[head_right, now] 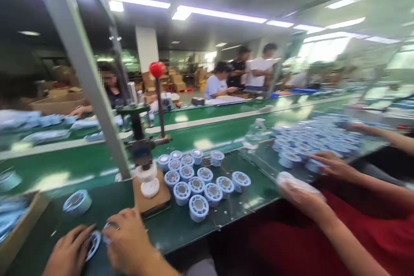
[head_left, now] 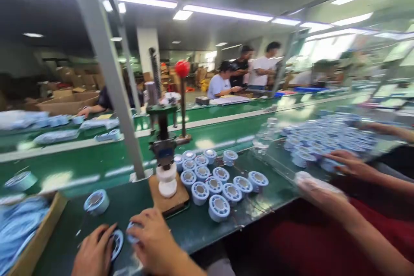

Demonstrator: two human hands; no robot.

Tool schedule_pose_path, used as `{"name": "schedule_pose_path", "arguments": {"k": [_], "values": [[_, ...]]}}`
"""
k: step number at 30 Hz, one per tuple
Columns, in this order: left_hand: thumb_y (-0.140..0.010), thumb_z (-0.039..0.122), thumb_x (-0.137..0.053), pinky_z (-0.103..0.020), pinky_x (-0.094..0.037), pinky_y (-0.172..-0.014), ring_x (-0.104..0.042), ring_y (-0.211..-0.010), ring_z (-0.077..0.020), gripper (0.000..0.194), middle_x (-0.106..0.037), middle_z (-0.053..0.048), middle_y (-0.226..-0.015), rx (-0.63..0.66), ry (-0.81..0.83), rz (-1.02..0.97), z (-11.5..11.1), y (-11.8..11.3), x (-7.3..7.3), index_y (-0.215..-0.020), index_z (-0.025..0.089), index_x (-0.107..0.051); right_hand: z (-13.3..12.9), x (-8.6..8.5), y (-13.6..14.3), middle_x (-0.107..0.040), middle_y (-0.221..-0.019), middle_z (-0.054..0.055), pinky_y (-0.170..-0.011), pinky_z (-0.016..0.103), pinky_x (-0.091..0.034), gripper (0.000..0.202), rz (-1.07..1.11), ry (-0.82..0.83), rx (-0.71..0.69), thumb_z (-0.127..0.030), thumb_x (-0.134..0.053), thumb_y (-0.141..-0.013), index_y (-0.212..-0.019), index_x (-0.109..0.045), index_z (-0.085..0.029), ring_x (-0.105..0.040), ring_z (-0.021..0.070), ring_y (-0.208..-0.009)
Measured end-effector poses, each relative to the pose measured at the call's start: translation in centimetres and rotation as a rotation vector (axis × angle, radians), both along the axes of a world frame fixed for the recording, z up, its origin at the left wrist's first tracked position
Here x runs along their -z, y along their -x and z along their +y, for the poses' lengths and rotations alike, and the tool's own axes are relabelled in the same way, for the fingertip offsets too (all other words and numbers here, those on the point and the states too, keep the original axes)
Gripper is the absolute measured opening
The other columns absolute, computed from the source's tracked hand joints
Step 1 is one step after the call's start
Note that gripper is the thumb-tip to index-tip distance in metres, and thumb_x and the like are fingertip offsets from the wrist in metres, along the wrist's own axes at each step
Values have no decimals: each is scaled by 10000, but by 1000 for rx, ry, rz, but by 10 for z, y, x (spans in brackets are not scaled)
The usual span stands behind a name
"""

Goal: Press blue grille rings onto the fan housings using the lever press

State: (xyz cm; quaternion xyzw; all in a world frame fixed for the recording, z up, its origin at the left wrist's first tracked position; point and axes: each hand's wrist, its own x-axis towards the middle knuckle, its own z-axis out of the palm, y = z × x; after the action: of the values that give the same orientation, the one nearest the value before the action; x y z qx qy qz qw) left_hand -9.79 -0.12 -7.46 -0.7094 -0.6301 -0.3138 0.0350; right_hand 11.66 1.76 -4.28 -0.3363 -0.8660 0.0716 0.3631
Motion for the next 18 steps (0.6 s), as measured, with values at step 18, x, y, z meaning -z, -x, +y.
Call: {"name": "schedule_pose_path", "arguments": {"k": [18], "values": [[-824, 289, -670, -510, -443, -1028, -560, -1186, -297, 502, -649, -112, -1260, -164, 219, -241, -34, -28, -35, -1310, 211, -570, -17, 28, -23, -605, -1299, 116, -971, 348, -559, 505, 215, 180, 60, -210, -590, -878, -1375, -503, -186, -627, 210, -1171]]}}
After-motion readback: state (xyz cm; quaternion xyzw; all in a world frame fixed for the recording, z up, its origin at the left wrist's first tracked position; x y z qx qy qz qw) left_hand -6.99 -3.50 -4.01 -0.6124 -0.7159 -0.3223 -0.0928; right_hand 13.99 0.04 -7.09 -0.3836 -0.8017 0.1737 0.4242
